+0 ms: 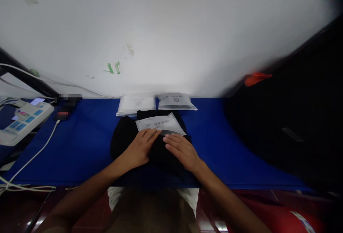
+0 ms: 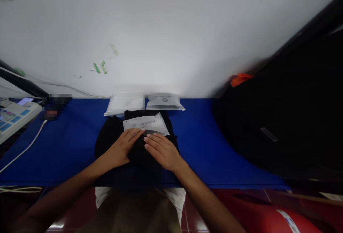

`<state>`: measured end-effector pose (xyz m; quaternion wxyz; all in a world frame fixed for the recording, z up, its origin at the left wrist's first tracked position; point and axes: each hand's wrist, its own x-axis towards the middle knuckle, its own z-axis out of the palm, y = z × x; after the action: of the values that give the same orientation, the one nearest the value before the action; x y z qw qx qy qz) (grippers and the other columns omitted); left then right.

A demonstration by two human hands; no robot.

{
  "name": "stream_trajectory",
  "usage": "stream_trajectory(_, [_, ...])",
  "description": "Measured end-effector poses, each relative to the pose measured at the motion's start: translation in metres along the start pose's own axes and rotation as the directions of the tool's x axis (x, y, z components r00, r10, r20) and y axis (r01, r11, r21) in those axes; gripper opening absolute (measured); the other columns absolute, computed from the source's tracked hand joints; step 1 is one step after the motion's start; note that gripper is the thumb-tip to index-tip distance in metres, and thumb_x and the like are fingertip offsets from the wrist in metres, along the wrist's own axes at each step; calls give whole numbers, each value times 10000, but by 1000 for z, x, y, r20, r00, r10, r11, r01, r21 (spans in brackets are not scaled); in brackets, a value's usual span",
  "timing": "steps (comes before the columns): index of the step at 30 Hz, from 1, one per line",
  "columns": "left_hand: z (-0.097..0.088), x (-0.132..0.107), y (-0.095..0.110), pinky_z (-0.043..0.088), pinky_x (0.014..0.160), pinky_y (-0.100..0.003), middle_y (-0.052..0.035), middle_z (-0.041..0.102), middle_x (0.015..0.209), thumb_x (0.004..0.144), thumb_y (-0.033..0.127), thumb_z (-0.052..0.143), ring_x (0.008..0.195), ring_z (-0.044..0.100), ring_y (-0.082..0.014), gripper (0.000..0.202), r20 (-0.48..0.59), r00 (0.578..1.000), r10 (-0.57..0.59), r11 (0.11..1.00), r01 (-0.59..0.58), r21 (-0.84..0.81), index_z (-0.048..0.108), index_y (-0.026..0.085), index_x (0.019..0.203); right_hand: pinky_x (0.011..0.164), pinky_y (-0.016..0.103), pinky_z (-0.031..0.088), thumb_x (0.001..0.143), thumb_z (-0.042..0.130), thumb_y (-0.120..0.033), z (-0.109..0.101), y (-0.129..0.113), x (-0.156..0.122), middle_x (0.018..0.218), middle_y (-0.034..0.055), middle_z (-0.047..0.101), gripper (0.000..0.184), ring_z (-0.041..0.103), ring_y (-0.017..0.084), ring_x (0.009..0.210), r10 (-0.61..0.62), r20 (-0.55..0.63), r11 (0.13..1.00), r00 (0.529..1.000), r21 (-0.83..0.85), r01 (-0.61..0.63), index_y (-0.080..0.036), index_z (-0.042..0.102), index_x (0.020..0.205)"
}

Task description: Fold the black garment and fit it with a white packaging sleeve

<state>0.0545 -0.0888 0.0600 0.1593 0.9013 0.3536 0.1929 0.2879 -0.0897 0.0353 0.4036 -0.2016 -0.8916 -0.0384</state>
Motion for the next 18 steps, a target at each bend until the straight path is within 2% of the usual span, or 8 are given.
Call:
stream_trajectory(3, [-5, -1, 0, 379, 1082, -560, -141, 411, 1421, 674, -3, 505, 1293, 393, -314, 941, 4, 1000, -8, 1000, 8, -16, 173, 222, 1525, 984, 478, 523, 963, 399, -81, 3, 2, -1, 1239, 148, 652, 446, 528, 239, 1281, 76, 19, 997, 997, -12, -75, -171, 403, 1399])
stream_trajectory(8, [-11, -2, 7, 372, 1104, -551, -146, 415, 1422, 698, -7, 466, 1304, 383, -308, 873, -29, 1000, -6, 1000, 6, 3, 216, 184, 1512, 892, 416, 568, 877, 417, -68, 6, 3, -2, 1213, 189, 632, 517, 592, 263, 1157, 218, 213, 976, 952, -75, -207, -109, 420, 1393])
stream_trajectory(11, [-7, -1, 13, 387, 1083, -563, -173, 434, 1395, 698, 14, 474, 1283, 407, -322, 845, -50, 999, 11, 1000, -10, 22, 234, 145, 1498, 860, 390, 575, 834, 432, -45, 12, 1, 0, 1196, 181, 632, 530, 602, 265, 1104, 279, 252, 958, 927, -137, -251, -105, 454, 1360])
stream_trajectory(14, [2, 3, 22, 386, 1069, -572, -193, 432, 1396, 702, 42, 481, 1284, 415, -342, 850, -64, 997, 37, 998, -34, 56, 207, 125, 1502, 791, 387, 575, 839, 434, -43, 22, 0, -1, 1096, 173, 661, 411, 618, 276, 998, 407, 235, 900, 883, -266, -345, -119, 558, 1224])
stream_trajectory(18, [11, 12, 36, 381, 1065, -556, -219, 440, 1385, 739, 63, 464, 1274, 427, -354, 791, -58, 993, 104, 990, -98, 96, 217, 65, 1490, 655, 370, 542, 873, 459, -93, 37, 1, -9, 797, 152, 674, 213, 630, 268, 747, 557, 240, 813, 795, -355, -462, -124, 659, 940])
